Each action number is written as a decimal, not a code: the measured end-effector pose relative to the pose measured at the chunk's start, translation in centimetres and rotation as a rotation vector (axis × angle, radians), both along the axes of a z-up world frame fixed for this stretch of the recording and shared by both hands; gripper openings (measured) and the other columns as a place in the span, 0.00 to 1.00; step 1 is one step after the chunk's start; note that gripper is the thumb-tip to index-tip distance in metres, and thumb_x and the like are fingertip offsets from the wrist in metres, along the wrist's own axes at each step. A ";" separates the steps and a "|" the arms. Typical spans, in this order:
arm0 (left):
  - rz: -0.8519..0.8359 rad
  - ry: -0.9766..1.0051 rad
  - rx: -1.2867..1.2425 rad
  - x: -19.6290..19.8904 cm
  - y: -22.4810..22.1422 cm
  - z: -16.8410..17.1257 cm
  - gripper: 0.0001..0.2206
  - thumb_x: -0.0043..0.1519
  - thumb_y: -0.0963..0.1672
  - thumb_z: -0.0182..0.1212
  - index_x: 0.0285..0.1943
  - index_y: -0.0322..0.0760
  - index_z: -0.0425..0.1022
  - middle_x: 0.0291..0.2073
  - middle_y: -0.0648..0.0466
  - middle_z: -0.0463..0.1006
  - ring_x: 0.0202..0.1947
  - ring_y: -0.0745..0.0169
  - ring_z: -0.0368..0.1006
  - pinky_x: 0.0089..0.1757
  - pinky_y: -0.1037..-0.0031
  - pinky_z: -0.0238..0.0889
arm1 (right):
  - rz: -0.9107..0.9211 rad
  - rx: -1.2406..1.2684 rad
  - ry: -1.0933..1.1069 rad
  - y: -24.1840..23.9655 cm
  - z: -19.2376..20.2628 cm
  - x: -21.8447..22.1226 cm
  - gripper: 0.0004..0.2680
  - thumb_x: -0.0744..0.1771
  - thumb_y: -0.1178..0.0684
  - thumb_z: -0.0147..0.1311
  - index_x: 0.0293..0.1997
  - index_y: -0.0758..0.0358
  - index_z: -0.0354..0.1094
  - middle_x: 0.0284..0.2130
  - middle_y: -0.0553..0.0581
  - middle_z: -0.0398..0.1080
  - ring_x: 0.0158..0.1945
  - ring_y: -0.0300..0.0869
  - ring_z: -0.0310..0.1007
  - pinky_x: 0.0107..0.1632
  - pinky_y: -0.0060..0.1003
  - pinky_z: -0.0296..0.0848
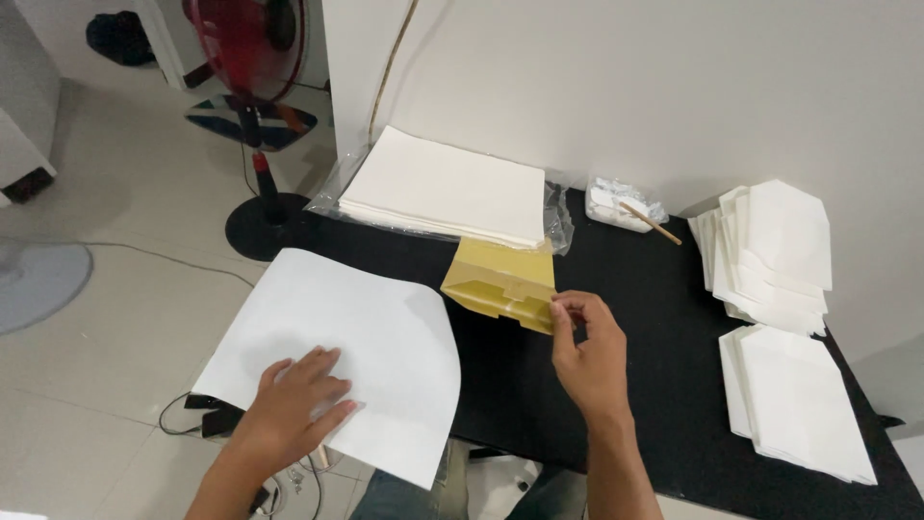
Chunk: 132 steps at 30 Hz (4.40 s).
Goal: Applying glue to paper templates and folding them to assemble paper bags.
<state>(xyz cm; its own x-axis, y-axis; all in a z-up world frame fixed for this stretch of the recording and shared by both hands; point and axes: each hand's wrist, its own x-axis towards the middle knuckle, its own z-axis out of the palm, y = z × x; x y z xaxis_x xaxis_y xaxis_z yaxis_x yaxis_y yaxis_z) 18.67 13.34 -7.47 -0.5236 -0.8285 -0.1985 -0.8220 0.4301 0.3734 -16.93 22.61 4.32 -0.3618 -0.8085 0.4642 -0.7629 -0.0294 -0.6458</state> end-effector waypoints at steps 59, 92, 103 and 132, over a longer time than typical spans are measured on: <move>-0.013 0.135 -0.437 -9.4 -0.2 -4.9 0.33 0.65 0.60 0.45 0.77 0.47 0.58 0.77 0.49 0.55 0.76 0.44 0.48 0.63 0.46 0.45 | 0.035 0.498 -0.310 4.2 -13.9 2.6 0.13 0.70 0.50 0.47 0.62 0.53 0.61 0.69 0.51 0.55 0.78 0.44 0.50 0.76 0.44 0.50; -0.129 0.169 -0.347 -10.1 -0.9 -3.4 0.18 0.64 0.50 0.56 0.64 0.63 0.75 0.75 0.45 0.57 0.73 0.29 0.50 0.61 0.37 0.44 | 0.095 0.292 -0.214 3.3 -13.5 1.1 0.05 0.68 0.52 0.53 0.42 0.61 0.71 0.65 0.56 0.62 0.69 0.47 0.64 0.72 0.43 0.59; -0.345 0.366 -0.325 -9.2 -3.0 -3.0 0.08 0.62 0.41 0.61 0.48 0.46 0.81 0.69 0.45 0.68 0.69 0.37 0.61 0.61 0.43 0.47 | -0.049 0.315 -0.222 2.7 -12.4 1.6 0.10 0.64 0.46 0.62 0.45 0.55 0.71 0.63 0.54 0.70 0.68 0.44 0.68 0.63 0.39 0.68; -0.378 0.419 -0.054 -8.3 -3.0 -1.1 0.15 0.64 0.48 0.63 0.57 0.41 0.76 0.74 0.39 0.58 0.76 0.52 0.51 0.64 0.52 0.42 | 0.007 0.979 -0.346 1.1 -7.8 1.0 0.32 0.60 0.44 0.76 0.69 0.37 0.56 0.80 0.37 0.39 0.83 0.33 0.31 0.78 0.39 0.44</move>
<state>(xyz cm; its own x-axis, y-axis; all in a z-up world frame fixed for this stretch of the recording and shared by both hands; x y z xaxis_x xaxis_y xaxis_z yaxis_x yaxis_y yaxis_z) 10.34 10.31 -8.60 -0.8109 -0.5711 0.1280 -0.3929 0.6933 0.6041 -15.92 23.67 -3.45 -0.3444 -0.7782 -0.5251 -0.5331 0.6226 -0.5729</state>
